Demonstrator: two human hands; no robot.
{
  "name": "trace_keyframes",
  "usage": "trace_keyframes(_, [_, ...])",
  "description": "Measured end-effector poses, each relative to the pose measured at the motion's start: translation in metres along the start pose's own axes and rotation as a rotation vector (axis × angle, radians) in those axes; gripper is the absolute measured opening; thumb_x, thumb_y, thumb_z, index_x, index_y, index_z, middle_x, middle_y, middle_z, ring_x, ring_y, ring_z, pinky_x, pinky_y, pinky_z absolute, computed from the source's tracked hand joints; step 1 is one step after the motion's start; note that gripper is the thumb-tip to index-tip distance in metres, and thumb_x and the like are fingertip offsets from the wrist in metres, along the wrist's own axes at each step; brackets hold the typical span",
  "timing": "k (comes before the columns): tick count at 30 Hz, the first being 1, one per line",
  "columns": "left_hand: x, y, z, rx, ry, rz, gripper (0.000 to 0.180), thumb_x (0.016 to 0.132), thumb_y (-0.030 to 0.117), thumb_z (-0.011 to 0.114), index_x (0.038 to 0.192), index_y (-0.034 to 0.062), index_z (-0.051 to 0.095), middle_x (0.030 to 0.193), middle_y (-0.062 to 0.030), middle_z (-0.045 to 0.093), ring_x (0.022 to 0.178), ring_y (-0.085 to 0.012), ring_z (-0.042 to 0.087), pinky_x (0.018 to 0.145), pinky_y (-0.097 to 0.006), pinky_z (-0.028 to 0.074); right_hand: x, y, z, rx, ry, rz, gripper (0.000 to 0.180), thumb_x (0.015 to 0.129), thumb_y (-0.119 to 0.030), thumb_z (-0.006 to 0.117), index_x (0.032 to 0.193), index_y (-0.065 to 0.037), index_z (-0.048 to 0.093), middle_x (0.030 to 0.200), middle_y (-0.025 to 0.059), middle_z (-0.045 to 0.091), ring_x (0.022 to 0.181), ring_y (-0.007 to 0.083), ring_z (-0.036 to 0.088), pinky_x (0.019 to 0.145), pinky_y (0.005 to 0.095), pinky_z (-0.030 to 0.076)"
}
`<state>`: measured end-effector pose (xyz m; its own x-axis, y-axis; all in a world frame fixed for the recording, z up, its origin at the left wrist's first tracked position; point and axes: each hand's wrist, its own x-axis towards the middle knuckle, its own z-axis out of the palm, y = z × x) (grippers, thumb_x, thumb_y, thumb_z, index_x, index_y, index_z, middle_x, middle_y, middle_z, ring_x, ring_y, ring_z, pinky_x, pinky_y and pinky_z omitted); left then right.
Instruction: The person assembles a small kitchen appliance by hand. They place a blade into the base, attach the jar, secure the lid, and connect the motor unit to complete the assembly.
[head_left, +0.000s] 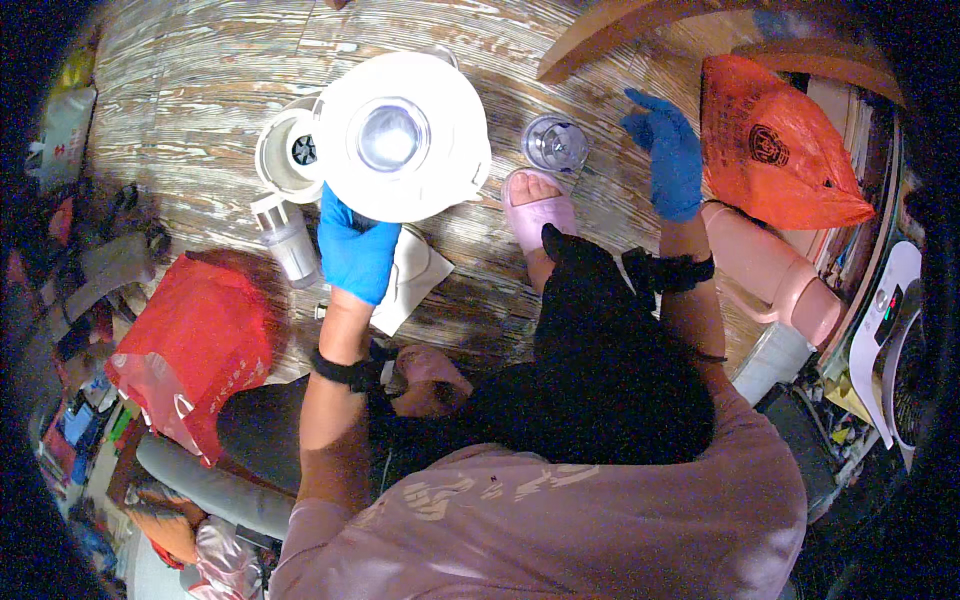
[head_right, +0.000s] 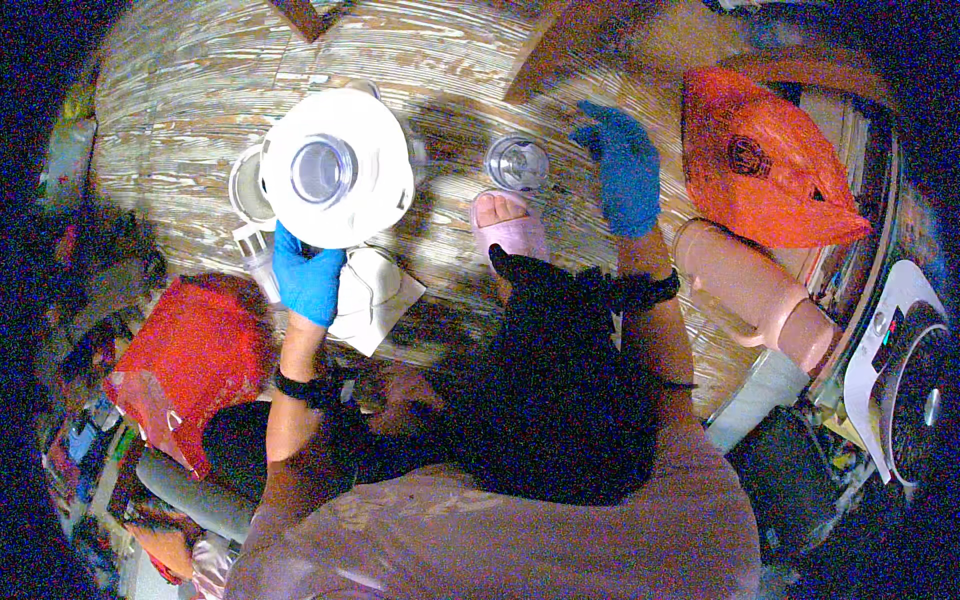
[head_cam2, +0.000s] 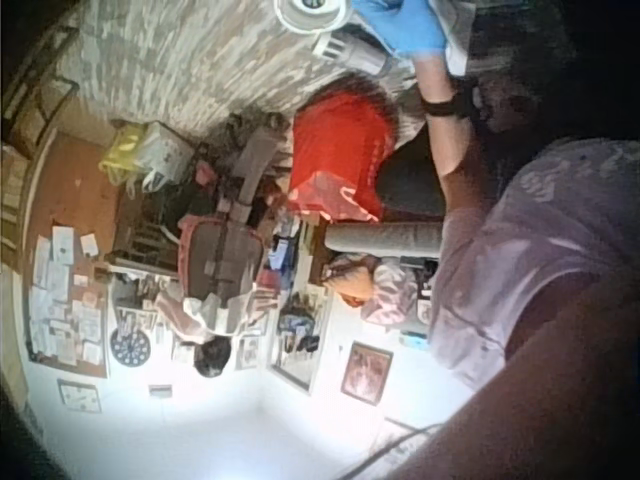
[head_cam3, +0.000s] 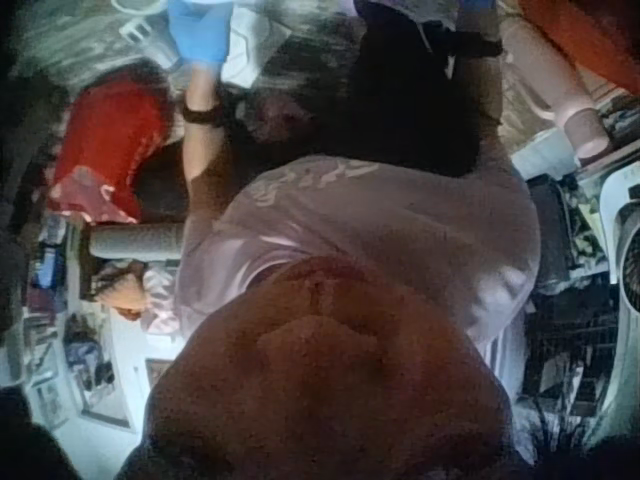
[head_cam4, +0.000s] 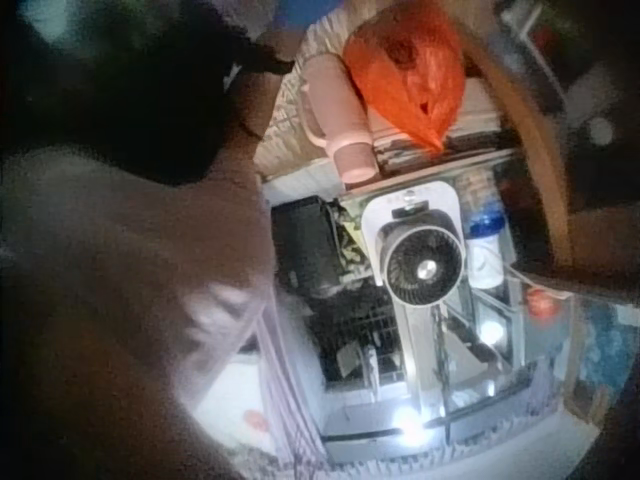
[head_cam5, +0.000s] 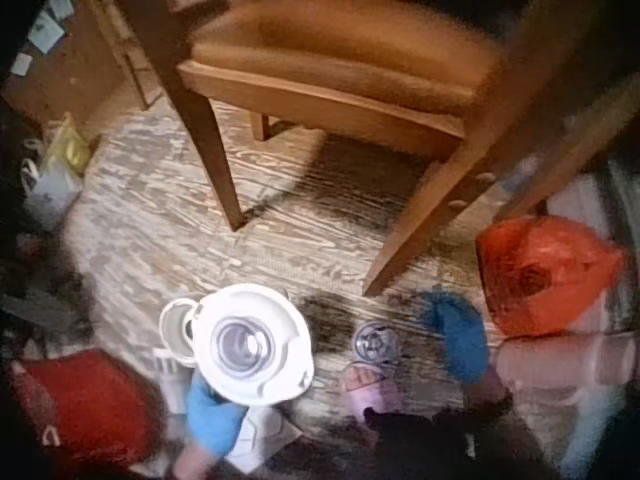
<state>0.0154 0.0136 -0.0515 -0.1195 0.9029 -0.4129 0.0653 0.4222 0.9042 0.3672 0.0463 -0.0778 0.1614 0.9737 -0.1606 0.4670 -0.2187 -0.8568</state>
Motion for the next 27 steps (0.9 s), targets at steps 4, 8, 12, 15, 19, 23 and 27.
trace_keyframes(4, [0.018,-0.008,0.017,0.007,-0.007,0.061,0.055,0.078,-0.005,0.066,0.129,0.0007,0.047,0.122,-0.0086,0.060,0.109,-0.0136,0.058,0.092,-0.028,0.048,-0.018,0.042,0.017,0.034,-0.081,0.207,0.049,0.090,-0.022,0.062,0.134,-0.003,0.049,0.118,0.0111,0.059,0.108,0.0195,0.057,0.092,0.0329,0.047])
trace_keyframes(8, [0.028,-0.021,0.029,0.044,-0.019,0.034,0.059,0.079,-0.001,0.064,0.134,-0.0005,0.044,0.125,-0.0115,0.059,0.114,-0.0168,0.056,0.096,-0.031,0.045,-0.014,0.061,0.043,-0.410,-0.256,-0.043,0.086,0.077,-0.030,0.078,0.144,-0.001,0.033,0.137,0.0237,0.045,0.125,0.0334,0.047,0.103,0.0397,0.040])
trace_keyframes(12, [0.031,-0.037,0.045,0.021,0.038,0.067,0.071,0.077,0.001,0.063,0.143,0.0016,0.035,0.132,-0.0133,0.055,0.120,-0.0180,0.052,0.100,-0.031,0.041,-0.005,0.049,0.065,-0.655,-0.212,-0.467,0.104,0.064,-0.033,0.084,0.146,-0.001,0.029,0.137,0.0277,0.043,0.125,0.0405,0.045,0.107,0.0428,0.036])
trace_keyframes(15, [0.032,-0.043,0.052,-0.076,0.005,0.124,0.086,0.077,0.000,0.060,0.151,0.0040,0.017,0.136,-0.0132,0.052,0.117,-0.0180,0.054,0.097,-0.030,0.044,-0.008,0.029,0.074,-0.426,-0.298,-0.208,0.093,0.064,-0.027,0.082,0.142,-0.003,0.035,0.130,0.0250,0.049,0.117,0.0399,0.050,0.101,0.0438,0.041])
trace_keyframes(19, [0.034,-0.038,0.056,0.146,0.090,0.289,0.086,0.080,0.006,0.060,0.151,0.0029,0.012,0.133,-0.0189,0.052,0.099,-0.0166,0.060,0.082,-0.031,0.050,-0.001,0.008,0.091,-0.314,-0.369,-0.229,0.058,0.071,-0.018,0.075,0.122,-0.002,0.051,0.110,0.0195,0.061,0.101,0.0350,0.060,0.087,0.0421,0.048])
trace_keyframes(23, [0.026,-0.027,0.052,0.156,0.072,0.299,0.096,0.078,0.019,0.073,0.150,0.0007,0.013,0.134,-0.0220,0.050,0.108,-0.0262,0.058,0.093,-0.037,0.046,0.003,-0.001,0.099,-0.321,-0.349,-0.306,0.032,0.079,-0.010,0.068,0.108,-0.001,0.060,0.096,0.0160,0.067,0.085,0.0299,0.066,0.075,0.0397,0.051])
trace_keyframes(27, [-0.001,-0.030,0.022,0.404,0.095,0.320,0.091,0.075,0.023,0.080,0.147,0.0031,0.027,0.135,-0.0191,0.048,0.120,-0.0275,0.051,0.102,-0.039,0.042,0.006,-0.002,0.098,-0.278,-0.361,-0.267,0.034,0.077,-0.009,0.070,0.109,-0.001,0.060,0.093,0.0106,0.068,0.081,0.0228,0.066,0.073,0.0385,0.053])
